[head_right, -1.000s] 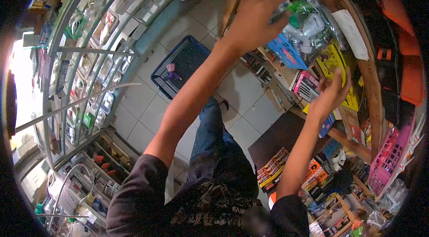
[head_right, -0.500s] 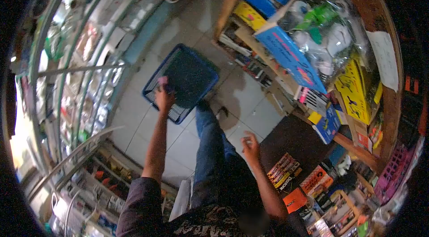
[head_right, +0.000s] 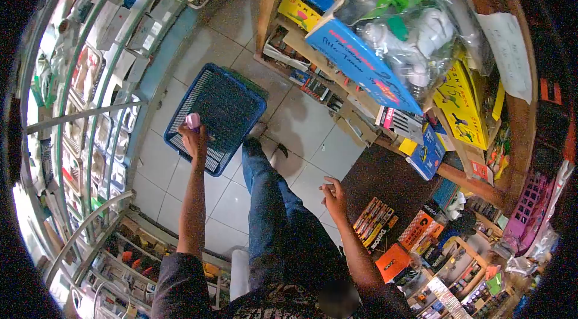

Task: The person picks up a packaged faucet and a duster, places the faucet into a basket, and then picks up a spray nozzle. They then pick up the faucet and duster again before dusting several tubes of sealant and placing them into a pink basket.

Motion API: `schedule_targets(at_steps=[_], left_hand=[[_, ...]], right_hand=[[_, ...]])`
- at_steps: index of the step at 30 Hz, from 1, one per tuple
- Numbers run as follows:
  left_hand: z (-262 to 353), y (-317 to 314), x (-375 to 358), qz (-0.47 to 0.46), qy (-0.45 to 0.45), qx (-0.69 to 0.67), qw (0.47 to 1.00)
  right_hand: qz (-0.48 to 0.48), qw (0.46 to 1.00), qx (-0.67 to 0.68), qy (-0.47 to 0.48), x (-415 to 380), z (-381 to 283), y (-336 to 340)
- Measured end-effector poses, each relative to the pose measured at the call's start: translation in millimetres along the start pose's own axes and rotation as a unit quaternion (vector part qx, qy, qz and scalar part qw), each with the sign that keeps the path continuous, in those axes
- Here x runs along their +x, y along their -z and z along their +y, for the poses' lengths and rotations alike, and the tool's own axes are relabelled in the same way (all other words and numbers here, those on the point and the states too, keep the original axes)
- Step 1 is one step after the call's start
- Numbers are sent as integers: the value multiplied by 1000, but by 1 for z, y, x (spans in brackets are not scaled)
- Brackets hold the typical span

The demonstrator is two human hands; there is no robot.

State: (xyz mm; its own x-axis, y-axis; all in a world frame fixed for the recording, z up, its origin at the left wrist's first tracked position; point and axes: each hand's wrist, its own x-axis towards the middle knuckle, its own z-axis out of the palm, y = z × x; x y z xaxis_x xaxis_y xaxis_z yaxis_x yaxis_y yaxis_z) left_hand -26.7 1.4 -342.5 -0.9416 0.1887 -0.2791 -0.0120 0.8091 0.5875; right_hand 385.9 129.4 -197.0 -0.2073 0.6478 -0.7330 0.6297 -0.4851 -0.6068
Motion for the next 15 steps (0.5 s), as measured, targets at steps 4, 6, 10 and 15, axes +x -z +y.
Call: schedule_targets(at_steps=[4,6,10,15], left_hand=[[3,13,-50,22,-142,-156,977],[22,37,-89,-228,52,-276,932],[51,68,-167,-430,69,-394,809],[106,89,-227,-603,200,-450,628]], right_hand=[[-16,999,11,44,-17,-24,-3],[-9,997,13,74,-30,-33,-1],[14,984,-8,176,-90,-103,35],[418,825,76,372,-162,-183,132]])
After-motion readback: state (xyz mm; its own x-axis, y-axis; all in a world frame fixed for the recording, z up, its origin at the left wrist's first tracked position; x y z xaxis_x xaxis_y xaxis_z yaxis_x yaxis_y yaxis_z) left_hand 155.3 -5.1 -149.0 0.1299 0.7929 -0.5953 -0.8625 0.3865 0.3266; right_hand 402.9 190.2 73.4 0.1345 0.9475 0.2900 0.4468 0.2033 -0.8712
